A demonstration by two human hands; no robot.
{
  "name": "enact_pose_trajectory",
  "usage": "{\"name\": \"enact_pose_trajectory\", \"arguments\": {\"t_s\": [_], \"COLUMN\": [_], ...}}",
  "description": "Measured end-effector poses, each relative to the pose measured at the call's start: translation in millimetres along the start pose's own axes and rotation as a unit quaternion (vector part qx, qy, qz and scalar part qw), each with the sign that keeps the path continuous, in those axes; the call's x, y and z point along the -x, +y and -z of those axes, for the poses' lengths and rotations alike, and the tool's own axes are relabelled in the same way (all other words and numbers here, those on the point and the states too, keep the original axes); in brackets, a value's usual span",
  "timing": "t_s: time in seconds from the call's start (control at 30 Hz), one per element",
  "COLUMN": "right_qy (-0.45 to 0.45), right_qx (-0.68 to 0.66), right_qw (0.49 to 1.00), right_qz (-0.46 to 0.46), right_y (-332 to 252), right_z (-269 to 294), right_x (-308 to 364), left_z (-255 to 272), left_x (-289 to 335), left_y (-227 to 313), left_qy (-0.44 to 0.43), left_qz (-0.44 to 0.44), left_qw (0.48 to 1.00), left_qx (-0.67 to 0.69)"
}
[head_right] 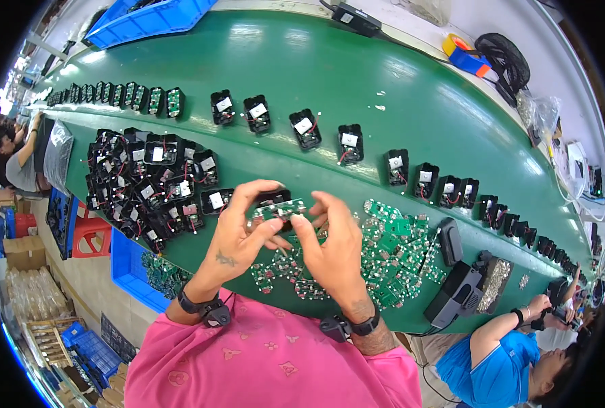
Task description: Assembling small electronic circuit boards into black plastic housings on a factory production line.
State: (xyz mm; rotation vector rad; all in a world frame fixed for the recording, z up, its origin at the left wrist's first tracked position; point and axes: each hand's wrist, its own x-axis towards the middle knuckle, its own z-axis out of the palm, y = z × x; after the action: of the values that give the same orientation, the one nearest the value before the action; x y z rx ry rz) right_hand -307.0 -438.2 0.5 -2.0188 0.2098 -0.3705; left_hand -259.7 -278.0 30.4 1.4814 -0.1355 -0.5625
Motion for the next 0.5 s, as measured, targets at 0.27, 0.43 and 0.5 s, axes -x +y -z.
{"name": "enact_pose_trajectory", "arguments": {"t_s": [0.27,0.43,0.5], "right_qy": [-0.056,-0.035,-0.06], "right_qx": [-0.356,-0.289,-0.295], "right_qw": [0.924,0.956,0.942], "right_qz": [-0.128,-0.031,-0.15], "right_y": [5.5,8.3,8.0], "right_z": [3.8,1.4,8.3], "right_x": [10.9,7.2,7.2], "left_z": [0.5,-7.2,-2.7], "left_x": [-5.1,-6.5,-8.1], "left_y": [-10.0,-12.7,-14.3], "left_qy": [-0.041,-0.034,-0.004], "left_qz": [-0.085,-0.079,-0.122], "left_qw": [0.988,0.995,0.982], "left_qx": [-0.125,-0.046,-0.145]}}
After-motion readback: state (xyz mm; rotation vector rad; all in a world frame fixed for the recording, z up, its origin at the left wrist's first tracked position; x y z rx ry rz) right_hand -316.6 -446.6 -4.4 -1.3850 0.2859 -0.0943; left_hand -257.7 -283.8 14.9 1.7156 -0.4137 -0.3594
